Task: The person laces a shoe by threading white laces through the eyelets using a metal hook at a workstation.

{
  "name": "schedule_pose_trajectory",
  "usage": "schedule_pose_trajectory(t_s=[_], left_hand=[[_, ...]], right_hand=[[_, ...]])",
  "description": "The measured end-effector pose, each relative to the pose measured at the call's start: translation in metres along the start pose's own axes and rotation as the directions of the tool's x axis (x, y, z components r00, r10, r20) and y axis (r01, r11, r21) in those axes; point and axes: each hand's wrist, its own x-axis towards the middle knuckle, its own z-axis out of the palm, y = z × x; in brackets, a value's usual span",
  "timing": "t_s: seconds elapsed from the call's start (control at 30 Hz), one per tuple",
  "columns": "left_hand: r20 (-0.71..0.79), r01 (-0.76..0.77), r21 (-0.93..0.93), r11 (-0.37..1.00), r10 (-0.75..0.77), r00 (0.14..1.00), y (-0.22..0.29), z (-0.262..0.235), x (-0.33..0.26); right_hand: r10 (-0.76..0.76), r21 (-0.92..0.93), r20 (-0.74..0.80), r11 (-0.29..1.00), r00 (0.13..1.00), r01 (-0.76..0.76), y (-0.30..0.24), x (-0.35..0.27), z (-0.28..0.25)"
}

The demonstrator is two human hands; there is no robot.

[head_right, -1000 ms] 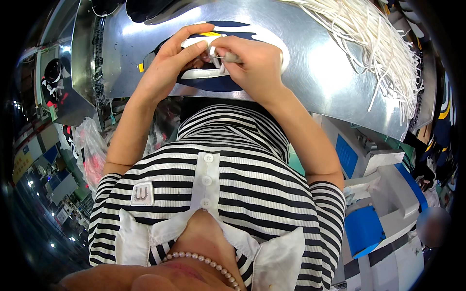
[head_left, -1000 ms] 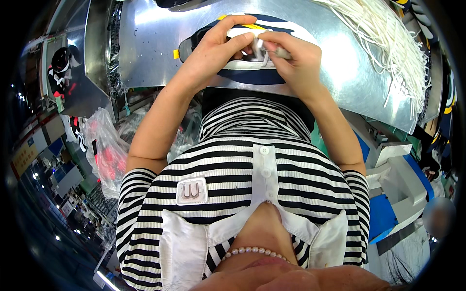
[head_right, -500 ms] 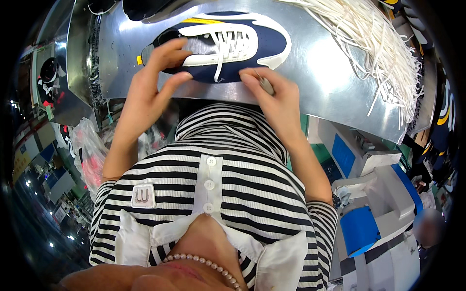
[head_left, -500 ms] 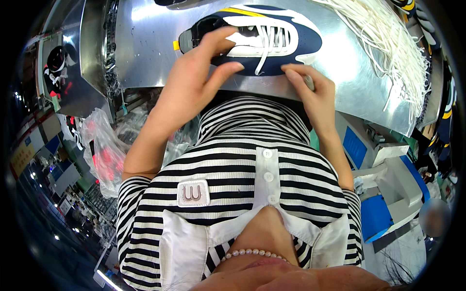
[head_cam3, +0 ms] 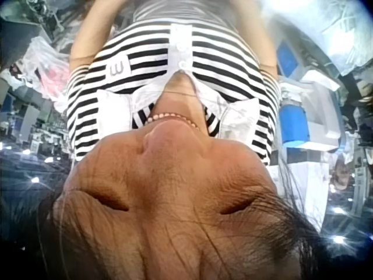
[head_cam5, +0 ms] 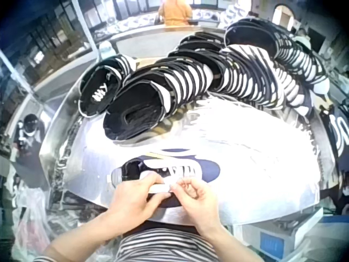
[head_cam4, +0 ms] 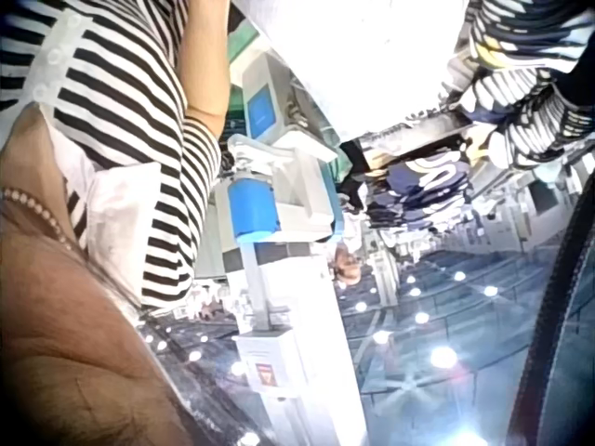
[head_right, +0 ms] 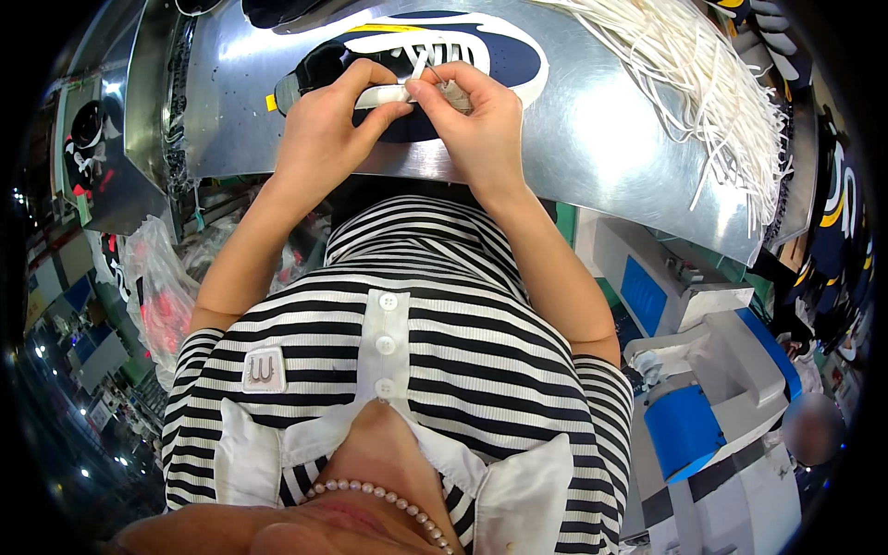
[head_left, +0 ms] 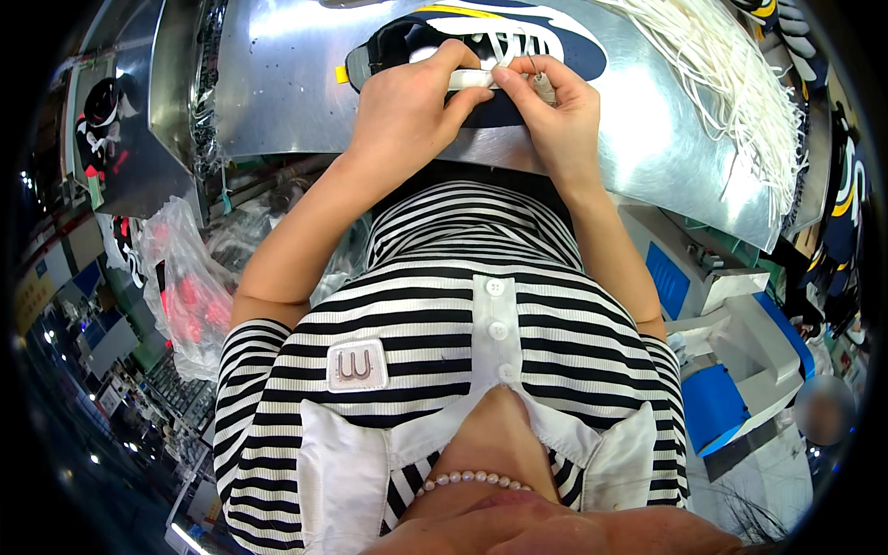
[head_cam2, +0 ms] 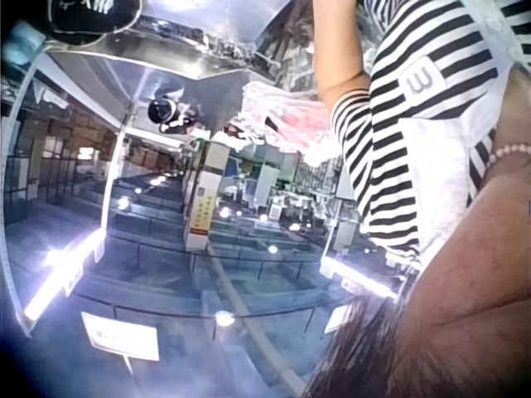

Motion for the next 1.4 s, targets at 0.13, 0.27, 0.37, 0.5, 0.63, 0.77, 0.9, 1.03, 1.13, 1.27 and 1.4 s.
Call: schedule_pose_trajectory(t_s=[0.13, 0.27, 0.37, 0.5, 0.63, 0.77, 0.9, 1.03, 1.13, 1.27, 1.4], left_hand=[[-0.079, -0.009, 0.035, 0.999, 0.011, 0.997, 0.001, 0.007, 0.000], [-0.148, -0.105, 0.072, 0.992, 0.115, 0.982, -0.002, 0.012, 0.000], [-0.202, -0.175, 0.058, 0.983, 0.183, 0.962, -0.007, 0.017, 0.005], [-0.059, -0.147, 0.060, 0.987, 0.151, 0.987, -0.001, 0.009, 0.005], [-0.050, -0.326, 0.020, 0.945, 0.327, 0.944, -0.005, 0.012, 0.005], [-0.025, -0.299, 0.001, 0.954, 0.299, 0.954, -0.005, 0.010, 0.004], [-0.005, -0.212, -0.085, 0.974, 0.212, 0.977, -0.006, 0.006, -0.004], [0.186, -0.147, -0.169, 0.975, 0.178, 0.966, 0.002, 0.000, 0.005], [0.359, -0.159, -0.064, 0.985, 0.171, 0.918, 0.005, -0.011, 0.012], [0.475, -0.188, 0.012, 0.982, 0.160, 0.865, 0.002, -0.022, 0.014], [0.560, 0.442, -0.513, 0.736, -0.104, 0.822, -0.005, -0.034, 0.027]], right_hand=[[0.081, -0.137, 0.049, 0.988, 0.995, -0.074, -0.016, -0.014, -0.012], [0.115, -0.314, 0.140, 0.947, 0.983, -0.066, -0.023, -0.030, -0.028], [0.126, -0.361, 0.147, 0.930, 0.981, -0.065, -0.021, -0.029, -0.030], [0.180, -0.369, 0.171, 0.923, 0.969, -0.107, -0.023, -0.021, -0.029], [0.255, -0.329, 0.161, 0.925, 0.953, -0.192, -0.024, -0.013, -0.017], [0.264, -0.392, 0.148, 0.900, 0.953, -0.188, -0.022, -0.004, -0.007], [0.383, -0.396, 0.260, 0.879, 0.886, -0.264, -0.048, -0.007, -0.068], [0.067, -0.131, 0.037, 0.989, 0.997, -0.062, -0.035, 0.011, -0.064], [-0.080, -0.318, -0.061, 0.947, 0.995, 0.057, 0.002, 0.021, -0.042], [-0.175, -0.323, -0.124, 0.938, 0.977, 0.128, 0.008, 0.022, -0.038], [-0.110, -0.121, -0.071, 0.988, 0.991, 0.101, 0.006, 0.018, -0.041]])
